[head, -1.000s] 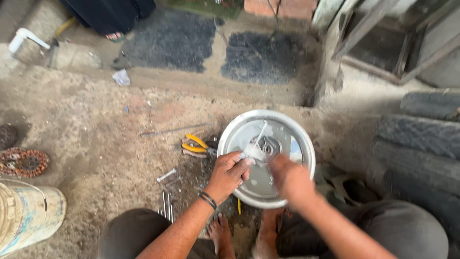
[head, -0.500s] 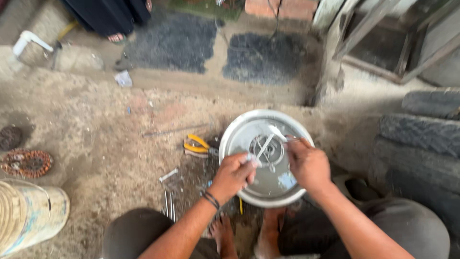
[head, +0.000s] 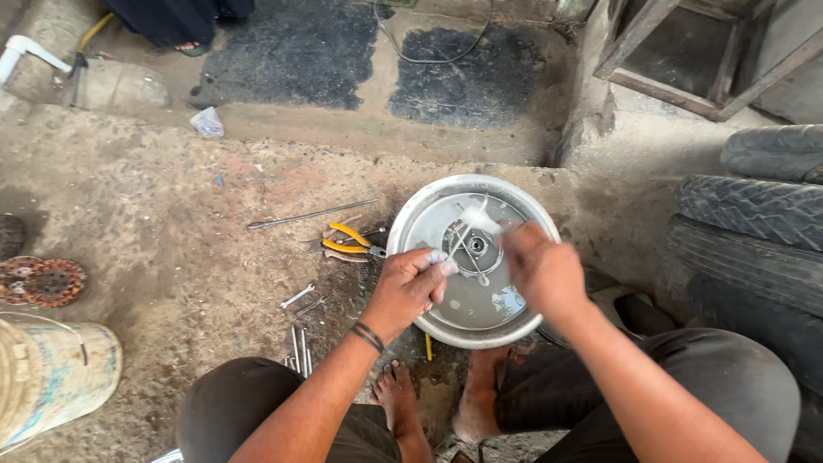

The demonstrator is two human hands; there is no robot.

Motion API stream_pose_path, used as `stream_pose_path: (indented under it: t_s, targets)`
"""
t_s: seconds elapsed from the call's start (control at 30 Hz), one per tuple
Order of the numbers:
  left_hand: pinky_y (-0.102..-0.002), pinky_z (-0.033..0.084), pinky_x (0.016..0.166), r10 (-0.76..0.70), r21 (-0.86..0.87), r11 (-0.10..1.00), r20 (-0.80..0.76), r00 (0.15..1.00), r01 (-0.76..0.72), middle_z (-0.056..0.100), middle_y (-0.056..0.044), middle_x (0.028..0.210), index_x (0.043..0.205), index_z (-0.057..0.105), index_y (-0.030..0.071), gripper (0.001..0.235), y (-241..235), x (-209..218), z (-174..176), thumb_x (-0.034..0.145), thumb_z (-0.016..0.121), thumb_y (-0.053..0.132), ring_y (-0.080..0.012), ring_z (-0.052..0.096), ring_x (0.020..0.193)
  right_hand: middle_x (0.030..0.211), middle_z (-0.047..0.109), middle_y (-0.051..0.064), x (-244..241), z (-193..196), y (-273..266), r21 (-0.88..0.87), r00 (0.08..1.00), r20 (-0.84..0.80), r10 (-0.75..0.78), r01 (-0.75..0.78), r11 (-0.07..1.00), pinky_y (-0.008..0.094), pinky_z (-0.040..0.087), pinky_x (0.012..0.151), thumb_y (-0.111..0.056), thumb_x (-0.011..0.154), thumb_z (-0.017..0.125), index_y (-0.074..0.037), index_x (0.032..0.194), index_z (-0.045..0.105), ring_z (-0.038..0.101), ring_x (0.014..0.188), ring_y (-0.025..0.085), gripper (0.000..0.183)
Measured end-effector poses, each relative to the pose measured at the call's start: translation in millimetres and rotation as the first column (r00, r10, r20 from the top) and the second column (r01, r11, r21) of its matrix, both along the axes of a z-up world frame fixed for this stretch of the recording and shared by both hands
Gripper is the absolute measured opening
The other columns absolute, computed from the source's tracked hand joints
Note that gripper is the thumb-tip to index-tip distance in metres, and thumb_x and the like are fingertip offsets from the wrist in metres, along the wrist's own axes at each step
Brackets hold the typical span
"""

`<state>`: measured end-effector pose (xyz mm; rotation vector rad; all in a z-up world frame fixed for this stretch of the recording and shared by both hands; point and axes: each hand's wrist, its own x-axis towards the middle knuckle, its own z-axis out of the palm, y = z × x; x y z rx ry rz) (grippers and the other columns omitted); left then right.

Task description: The person scrubs a metal hub-like part with a toothbrush inside a metal bowl filled with water. They repeatedly dip the part and brush into the water, scrubbing the surface and crevices of the metal object.

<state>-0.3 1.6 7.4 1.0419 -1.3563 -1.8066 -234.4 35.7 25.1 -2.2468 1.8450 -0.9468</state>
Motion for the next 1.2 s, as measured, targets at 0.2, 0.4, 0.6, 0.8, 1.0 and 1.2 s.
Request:
stream_pose_path:
  t_s: [0.2,0.4,0.6,0.8,1.0,1.2]
  targets:
    - [-0.021,0.041,0.046,0.081,0.1,0.991,0.03,0.996,-0.084,0.065,-0.003,0.067,0.094,0.07,0.004,0.013,1,-5,-5,0.094,0.071,0.017,-0.0054,0.052,0.053,0.087,0.07,0.015,-6,17,-1,0.045,0.991,0.08,-0.104,0.101,0.994,0.045,0.054,0.06,-0.013,0.096,0.068,-0.003,0.102,0.072,0.068,0.068,0.036,0.012]
    - [-0.021,0.045,0.049,0.157,0.15,0.977,-0.037,0.987,-0.15,0.065,-0.002,0.069,0.091,0.065,0.004,0.016,1,-4,-15,0.094,0.074,0.018,-0.0061,0.055,0.057,0.095,0.072,0.015,11,-19,8,0.089,0.98,-0.158,0.12,-0.107,0.99,0.044,0.056,0.056,-0.001,0.08,0.065,-0.007,0.108,0.073,0.071,0.068,0.033,0.03]
    - [-0.021,0.046,0.05,0.115,0.117,0.988,-0.08,0.99,-0.105,0.065,-0.003,0.068,0.093,0.066,0.005,0.016,4,-6,-6,0.092,0.075,0.019,-0.0063,0.056,0.057,0.099,0.073,0.012,9,-25,12,0.224,0.99,-0.138,-0.01,0.041,0.974,0.044,0.058,0.058,-0.008,0.085,0.065,-0.012,0.108,0.073,0.073,0.072,0.032,0.024]
    - [-0.022,0.046,0.05,0.121,0.127,0.986,-0.094,0.988,-0.109,0.067,-0.003,0.07,0.093,0.065,0.003,0.019,1,-1,-1,0.096,0.072,0.02,-0.0066,0.056,0.057,0.113,0.075,0.012,-16,-47,-7,-0.016,0.999,0.019,0.045,-0.045,0.999,0.038,0.06,0.072,-0.006,0.092,0.061,-0.011,0.102,0.075,0.075,0.096,0.028,0.018]
    - [-0.023,0.046,0.05,-0.019,0.116,0.993,0.046,0.999,0.013,0.071,-0.004,0.075,0.094,0.068,0.004,0.019,3,-2,-18,0.097,0.068,0.022,-0.0074,0.059,0.058,0.08,0.071,0.004,-14,-20,-12,0.402,0.489,0.815,-0.31,-0.094,0.911,0.023,0.038,0.049,-0.012,0.099,0.068,-0.003,0.109,0.075,0.045,0.056,0.003,0.015]
    - [-0.024,0.057,0.065,-0.196,0.002,0.981,-0.01,0.981,0.196,0.074,-0.005,0.083,0.102,0.067,0.002,0.012,11,-18,-42,0.103,0.061,0.013,-0.0084,0.069,0.072,0.079,0.072,0.003,-1,-37,-3,0.337,0.532,0.827,-0.184,-0.207,0.919,0.024,0.04,0.049,-0.015,0.099,0.07,-0.002,0.105,0.076,0.052,0.058,0.005,0.016]
